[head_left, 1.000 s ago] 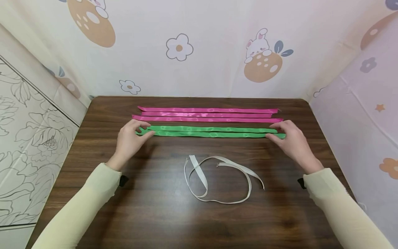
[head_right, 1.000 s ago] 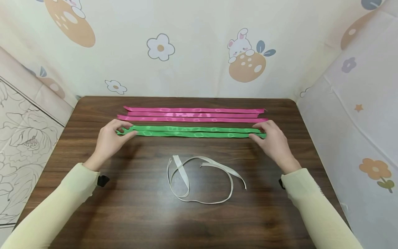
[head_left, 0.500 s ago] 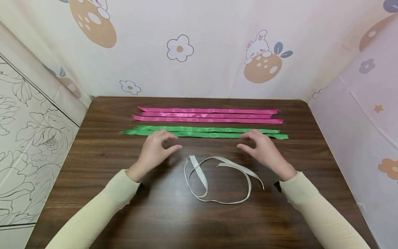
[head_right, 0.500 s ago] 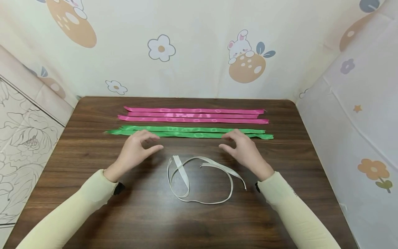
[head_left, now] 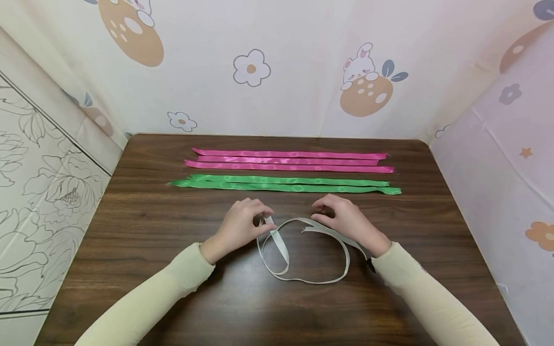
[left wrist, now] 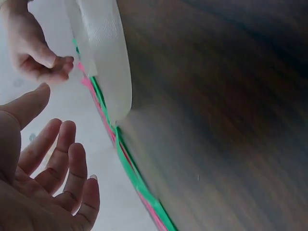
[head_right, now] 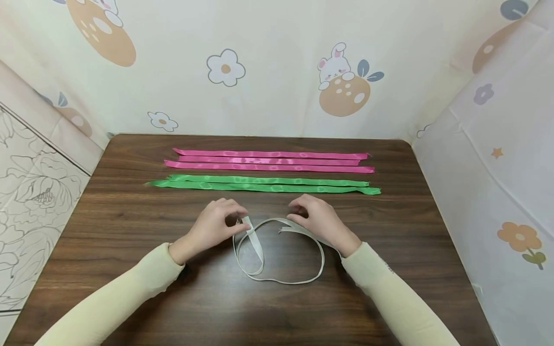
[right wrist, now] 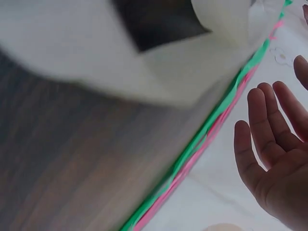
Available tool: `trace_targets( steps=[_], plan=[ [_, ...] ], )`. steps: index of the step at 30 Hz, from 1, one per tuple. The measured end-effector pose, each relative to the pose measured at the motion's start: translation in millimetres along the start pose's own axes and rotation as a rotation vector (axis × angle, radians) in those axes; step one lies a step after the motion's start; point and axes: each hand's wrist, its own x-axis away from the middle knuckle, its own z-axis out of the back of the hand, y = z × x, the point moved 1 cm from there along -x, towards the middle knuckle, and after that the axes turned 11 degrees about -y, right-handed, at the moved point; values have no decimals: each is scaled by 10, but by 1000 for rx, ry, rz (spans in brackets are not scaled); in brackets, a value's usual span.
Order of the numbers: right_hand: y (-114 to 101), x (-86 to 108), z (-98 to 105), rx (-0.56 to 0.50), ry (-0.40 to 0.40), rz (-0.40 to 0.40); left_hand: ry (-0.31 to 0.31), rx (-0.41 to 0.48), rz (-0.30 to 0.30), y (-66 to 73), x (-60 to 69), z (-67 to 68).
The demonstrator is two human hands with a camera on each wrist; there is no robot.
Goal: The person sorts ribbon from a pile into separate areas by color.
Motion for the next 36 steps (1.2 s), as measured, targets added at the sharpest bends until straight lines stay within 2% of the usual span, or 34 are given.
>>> trace_targets(
  steps=[4, 12, 20, 30, 36],
  plan=[
    [-38, -33, -60, 8, -44, -16, -48, -27, -14, 47, -18, -61],
    [-54, -82, -159, 52, -110, -35, -153, -51, 11, 72, -29, -136],
    [-71, -112, -205, 82, -80, -36, -192, -38, 31, 56, -41, -209],
    [-50, -89, -206, 123, -34, -12, -160, -95, 26, 15, 0, -250],
    [-77, 5, -78, 86, -19, 11, -94, -96, 9, 69, 3, -79]
  ],
)
